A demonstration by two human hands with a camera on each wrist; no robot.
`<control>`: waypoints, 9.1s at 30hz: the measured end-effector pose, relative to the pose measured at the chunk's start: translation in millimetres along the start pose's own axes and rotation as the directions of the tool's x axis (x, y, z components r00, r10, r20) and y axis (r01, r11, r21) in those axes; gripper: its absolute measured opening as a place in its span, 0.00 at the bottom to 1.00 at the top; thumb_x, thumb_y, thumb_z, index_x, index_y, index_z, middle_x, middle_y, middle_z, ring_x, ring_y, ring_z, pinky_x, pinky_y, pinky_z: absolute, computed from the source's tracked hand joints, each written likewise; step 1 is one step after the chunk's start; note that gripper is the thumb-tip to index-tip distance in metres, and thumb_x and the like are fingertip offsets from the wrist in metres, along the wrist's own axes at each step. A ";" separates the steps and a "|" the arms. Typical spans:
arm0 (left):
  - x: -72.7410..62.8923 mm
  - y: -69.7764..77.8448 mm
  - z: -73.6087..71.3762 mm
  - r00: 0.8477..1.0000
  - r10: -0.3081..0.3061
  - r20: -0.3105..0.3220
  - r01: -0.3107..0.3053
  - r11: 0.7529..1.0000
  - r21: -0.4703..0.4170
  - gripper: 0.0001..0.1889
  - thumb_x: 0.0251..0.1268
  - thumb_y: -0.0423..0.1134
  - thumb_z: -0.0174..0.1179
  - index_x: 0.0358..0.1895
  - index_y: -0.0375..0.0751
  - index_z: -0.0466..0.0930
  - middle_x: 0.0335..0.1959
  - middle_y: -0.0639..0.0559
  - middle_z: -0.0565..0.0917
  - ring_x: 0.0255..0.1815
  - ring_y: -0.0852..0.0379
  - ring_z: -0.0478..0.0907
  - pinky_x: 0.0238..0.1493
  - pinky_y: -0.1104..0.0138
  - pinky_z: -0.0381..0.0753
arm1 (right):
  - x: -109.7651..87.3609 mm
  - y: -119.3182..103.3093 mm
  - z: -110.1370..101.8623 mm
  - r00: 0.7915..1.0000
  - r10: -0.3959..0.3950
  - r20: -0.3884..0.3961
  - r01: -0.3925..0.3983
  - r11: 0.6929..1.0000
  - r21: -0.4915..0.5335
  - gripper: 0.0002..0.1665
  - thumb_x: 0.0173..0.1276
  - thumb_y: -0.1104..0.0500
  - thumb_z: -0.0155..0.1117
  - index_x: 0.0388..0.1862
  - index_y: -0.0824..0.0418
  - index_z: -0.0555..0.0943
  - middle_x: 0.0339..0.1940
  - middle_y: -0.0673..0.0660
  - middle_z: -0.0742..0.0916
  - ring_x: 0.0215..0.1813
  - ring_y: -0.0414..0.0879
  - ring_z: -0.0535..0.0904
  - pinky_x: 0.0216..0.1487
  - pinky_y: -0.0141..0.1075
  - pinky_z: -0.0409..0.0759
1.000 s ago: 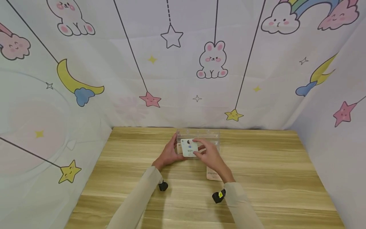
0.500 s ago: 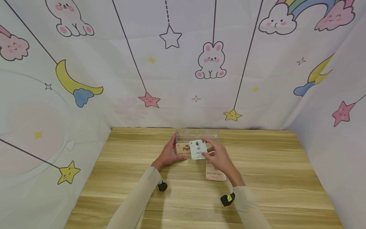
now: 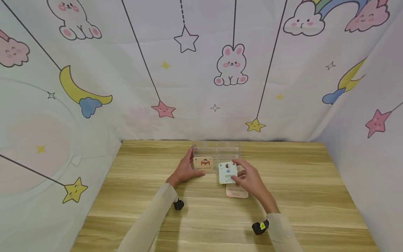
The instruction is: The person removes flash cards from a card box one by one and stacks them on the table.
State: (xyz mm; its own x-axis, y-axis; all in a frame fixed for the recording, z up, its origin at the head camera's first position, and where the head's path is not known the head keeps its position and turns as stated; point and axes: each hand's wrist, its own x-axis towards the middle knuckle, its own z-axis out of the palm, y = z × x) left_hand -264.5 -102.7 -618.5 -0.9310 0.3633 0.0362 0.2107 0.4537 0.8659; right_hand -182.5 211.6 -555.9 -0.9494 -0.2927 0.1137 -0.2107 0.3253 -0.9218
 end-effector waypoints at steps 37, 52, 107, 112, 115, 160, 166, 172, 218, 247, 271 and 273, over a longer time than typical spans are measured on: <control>-2.3 -0.1 -0.2 0.999 -0.039 0.013 0.038 0.999 0.014 0.71 0.48 0.48 0.84 0.86 0.54 0.34 0.85 0.50 0.50 0.82 0.53 0.54 0.78 0.66 0.59 | -44.2 39.6 -0.6 0.985 0.159 -0.063 -0.161 0.987 -0.023 0.38 0.65 0.70 0.75 0.72 0.71 0.72 0.66 0.73 0.76 0.29 0.39 0.80 0.26 0.28 0.77; -2.5 -1.5 0.4 0.999 -0.042 0.011 0.042 0.999 0.028 0.71 0.48 0.47 0.85 0.86 0.56 0.34 0.85 0.51 0.50 0.82 0.55 0.54 0.78 0.67 0.59 | -43.6 43.3 5.0 0.993 0.083 -0.081 -0.105 0.939 -0.327 0.37 0.61 0.68 0.79 0.69 0.70 0.77 0.44 0.58 0.81 0.32 0.43 0.73 0.29 0.31 0.73; -1.8 -4.3 0.9 1.000 -0.024 0.001 0.024 1.000 0.008 0.71 0.48 0.48 0.85 0.86 0.52 0.35 0.85 0.49 0.50 0.82 0.52 0.54 0.79 0.64 0.59 | -17.2 22.4 20.0 0.996 0.007 -0.089 -0.044 0.910 -0.413 0.31 0.73 0.58 0.70 0.72 0.64 0.75 0.55 0.65 0.80 0.35 0.47 0.70 0.36 0.36 0.72; -0.5 -4.2 0.7 1.000 -0.031 0.005 0.031 0.999 0.009 0.71 0.47 0.47 0.85 0.86 0.53 0.35 0.85 0.50 0.50 0.82 0.53 0.54 0.79 0.65 0.59 | 1.1 11.5 31.9 0.998 -0.036 -0.049 0.015 0.925 -0.380 0.30 0.74 0.58 0.70 0.72 0.64 0.76 0.54 0.65 0.80 0.34 0.45 0.71 0.34 0.36 0.73; 0.1 -3.8 0.5 0.999 -0.046 0.009 0.046 0.999 0.011 0.71 0.48 0.48 0.85 0.86 0.55 0.34 0.85 0.51 0.50 0.82 0.55 0.54 0.78 0.66 0.59 | 12.7 7.1 39.7 0.996 -0.078 -0.034 0.060 0.928 -0.369 0.29 0.74 0.58 0.70 0.71 0.64 0.77 0.53 0.64 0.81 0.32 0.43 0.71 0.34 0.36 0.73; -0.5 -1.6 -0.3 1.000 0.003 -0.005 -0.002 0.999 0.033 0.69 0.51 0.49 0.83 0.86 0.49 0.36 0.85 0.46 0.52 0.81 0.50 0.57 0.79 0.60 0.62 | 48.3 -10.4 64.0 0.997 -0.029 0.075 0.051 0.947 -0.317 0.32 0.76 0.56 0.68 0.76 0.60 0.73 0.55 0.66 0.80 0.32 0.44 0.70 0.32 0.36 0.74; -0.8 -1.8 0.0 1.000 0.005 -0.005 -0.004 0.999 0.040 0.70 0.51 0.49 0.83 0.86 0.49 0.35 0.85 0.46 0.52 0.82 0.50 0.57 0.79 0.60 0.61 | 47.5 -10.6 63.9 0.997 -0.037 0.071 0.058 0.947 -0.316 0.31 0.76 0.56 0.68 0.75 0.60 0.74 0.55 0.65 0.80 0.31 0.43 0.70 0.32 0.36 0.74; -1.7 -0.1 -0.7 1.000 0.013 -0.002 -0.013 0.999 0.031 0.69 0.52 0.47 0.83 0.86 0.47 0.35 0.85 0.44 0.51 0.82 0.49 0.54 0.79 0.59 0.61 | 45.8 -14.2 63.6 0.997 -0.027 0.072 0.047 0.953 -0.301 0.29 0.76 0.56 0.67 0.72 0.61 0.76 0.56 0.65 0.80 0.33 0.44 0.70 0.32 0.37 0.74; -1.4 0.1 1.3 1.000 0.012 -0.010 -0.012 1.000 0.003 0.70 0.50 0.45 0.84 0.86 0.48 0.35 0.85 0.46 0.52 0.82 0.50 0.55 0.78 0.61 0.61 | 49.0 -4.4 71.2 0.991 -0.117 0.061 0.128 0.967 -0.221 0.22 0.73 0.63 0.70 0.64 0.58 0.80 0.59 0.58 0.83 0.42 0.45 0.83 0.37 0.37 0.84; -2.8 6.5 2.4 0.999 0.038 -0.034 -0.038 0.999 -0.002 0.69 0.48 0.38 0.85 0.85 0.40 0.39 0.83 0.42 0.54 0.81 0.47 0.57 0.78 0.61 0.62 | 52.0 -25.3 63.4 0.978 -0.205 0.025 0.205 0.948 -0.245 0.24 0.71 0.65 0.72 0.65 0.60 0.81 0.59 0.58 0.85 0.42 0.47 0.81 0.32 0.35 0.84; -1.0 -1.2 3.5 1.000 0.002 -0.018 -0.002 1.000 -0.009 0.73 0.45 0.43 0.86 0.86 0.50 0.35 0.85 0.45 0.51 0.83 0.51 0.53 0.79 0.65 0.58 | 25.0 -19.8 27.0 0.990 -0.141 -0.014 0.136 0.973 -0.186 0.34 0.66 0.69 0.74 0.71 0.62 0.76 0.64 0.63 0.82 0.40 0.47 0.86 0.38 0.36 0.89; -1.9 0.3 2.8 1.000 0.001 -0.017 -0.001 1.000 -0.005 0.72 0.46 0.43 0.86 0.86 0.50 0.35 0.85 0.46 0.51 0.83 0.51 0.53 0.79 0.66 0.58 | 21.8 -16.9 23.6 0.992 -0.126 -0.014 0.122 0.975 -0.185 0.34 0.67 0.69 0.74 0.72 0.61 0.76 0.64 0.63 0.81 0.40 0.47 0.86 0.37 0.36 0.88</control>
State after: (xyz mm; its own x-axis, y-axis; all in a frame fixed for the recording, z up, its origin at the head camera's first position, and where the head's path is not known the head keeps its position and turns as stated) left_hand -261.8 -101.0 -619.7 -0.9359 0.3493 0.0455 0.2100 0.4498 0.8681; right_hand -194.1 178.5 -546.5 -0.9184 -0.3189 0.2343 -0.3640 0.4481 -0.8165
